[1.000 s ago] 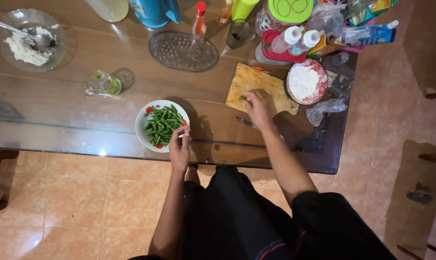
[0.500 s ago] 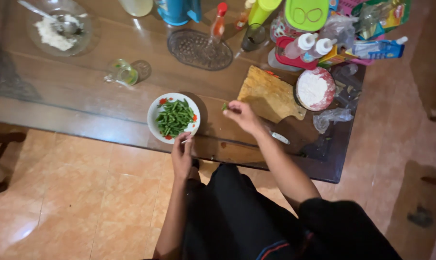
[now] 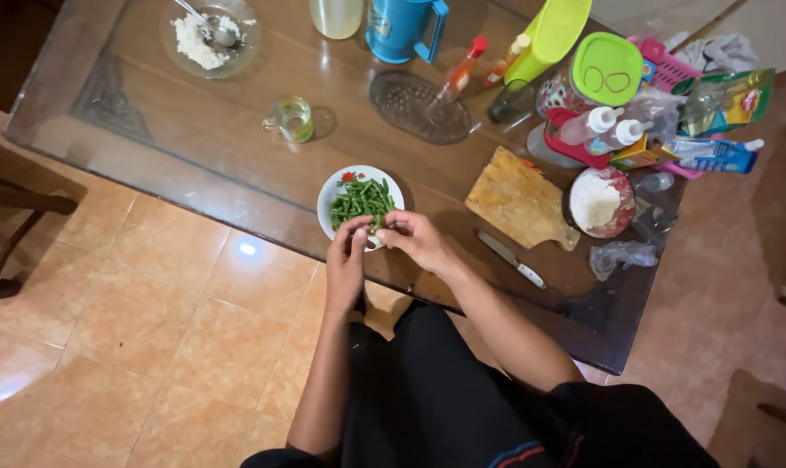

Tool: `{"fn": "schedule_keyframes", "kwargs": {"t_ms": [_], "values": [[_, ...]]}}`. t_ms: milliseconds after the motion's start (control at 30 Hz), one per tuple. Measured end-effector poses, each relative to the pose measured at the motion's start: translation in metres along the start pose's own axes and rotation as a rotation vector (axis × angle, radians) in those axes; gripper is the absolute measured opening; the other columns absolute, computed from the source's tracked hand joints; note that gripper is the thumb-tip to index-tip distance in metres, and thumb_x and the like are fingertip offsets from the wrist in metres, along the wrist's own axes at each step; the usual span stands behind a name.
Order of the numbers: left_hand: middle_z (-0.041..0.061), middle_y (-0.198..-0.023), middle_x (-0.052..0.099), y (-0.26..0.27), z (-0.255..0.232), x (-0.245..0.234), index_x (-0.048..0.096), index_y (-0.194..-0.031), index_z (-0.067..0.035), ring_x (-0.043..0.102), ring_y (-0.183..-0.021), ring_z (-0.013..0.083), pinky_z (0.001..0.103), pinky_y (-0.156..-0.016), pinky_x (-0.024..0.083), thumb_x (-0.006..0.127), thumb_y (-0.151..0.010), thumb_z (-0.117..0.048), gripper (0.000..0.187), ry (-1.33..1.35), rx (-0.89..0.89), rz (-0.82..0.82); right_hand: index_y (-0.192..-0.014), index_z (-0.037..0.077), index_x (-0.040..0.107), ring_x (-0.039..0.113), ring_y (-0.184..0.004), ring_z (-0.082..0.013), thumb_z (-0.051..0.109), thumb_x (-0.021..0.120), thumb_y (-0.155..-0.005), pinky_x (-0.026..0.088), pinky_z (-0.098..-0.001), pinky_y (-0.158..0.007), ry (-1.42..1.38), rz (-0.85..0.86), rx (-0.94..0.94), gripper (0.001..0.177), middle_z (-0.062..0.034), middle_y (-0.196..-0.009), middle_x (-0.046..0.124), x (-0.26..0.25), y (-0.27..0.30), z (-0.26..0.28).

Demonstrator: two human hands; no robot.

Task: Cutting long beans and chili on a wooden board at a dining table.

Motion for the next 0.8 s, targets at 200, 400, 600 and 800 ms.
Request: {"fn": "schedule_keyframes", "kwargs": {"t_ms": [200, 400, 600, 800], "values": [[0.006, -0.115, 0.063, -0.014, 0.037, -0.034, 0.053, -0.142, -0.010, 0.063, -0.092, 0.0139, 0.029, -0.075, 0.054, 0.064, -0.098, -0.017, 0.046, -0.215, -0.072, -0.148, -0.111, 0.010, 0.061, 0.060, -0.078, -0.0083, 0.007, 0.081, -0.080, 0.053, -0.0264, -0.070, 0.391, -0.331, 0.032, 0.037, 0.0019, -0.088, 0.060, -0.008, -0.011, -0.027], [0.013, -0.122, 0.065, -0.018, 0.083, -0.056, 0.051, -0.146, -0.006, 0.065, -0.097, 0.0212, 0.033, -0.082, 0.055, 0.069, -0.097, -0.018, 0.053, -0.355, -0.084, -0.185, -0.104, 0.007, 0.059, 0.061, -0.075, -0.0086, 0.004, 0.083, -0.081, 0.052, -0.0267, -0.068, 0.343, -0.454, 0.042, 0.033, -0.0010, -0.081, 0.064, -0.030, 0.014, -0.086], [0.031, -0.136, 0.047, -0.042, 0.193, -0.105, 0.028, -0.146, 0.012, 0.051, -0.124, 0.0391, 0.046, -0.100, 0.045, 0.085, -0.092, -0.014, 0.082, -0.671, 0.040, -0.349, -0.110, 0.009, 0.063, 0.065, -0.056, -0.0095, 0.021, 0.072, -0.092, 0.047, -0.0291, -0.050, 0.172, -0.665, 0.319, 0.024, -0.0047, -0.076, 0.073, -0.059, 0.066, -0.074], [0.014, -0.123, 0.062, -0.046, 0.161, -0.059, 0.040, -0.147, -0.003, 0.062, -0.095, 0.0300, 0.046, -0.077, 0.049, 0.061, -0.092, -0.012, 0.059, -0.138, -0.474, -0.122, -0.114, 0.012, 0.066, 0.072, -0.075, -0.0184, 0.032, 0.067, -0.100, 0.053, -0.0374, -0.063, 0.311, -0.887, 0.232, 0.024, -0.0082, -0.087, 0.074, -0.148, 0.138, -0.161]]}}
Point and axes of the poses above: each hand's wrist, its own y-axis away from the middle knuckle, its own x-axis out of the palm, z = x × y, the point moved 4 cm from there along -y, towards the middle knuckle
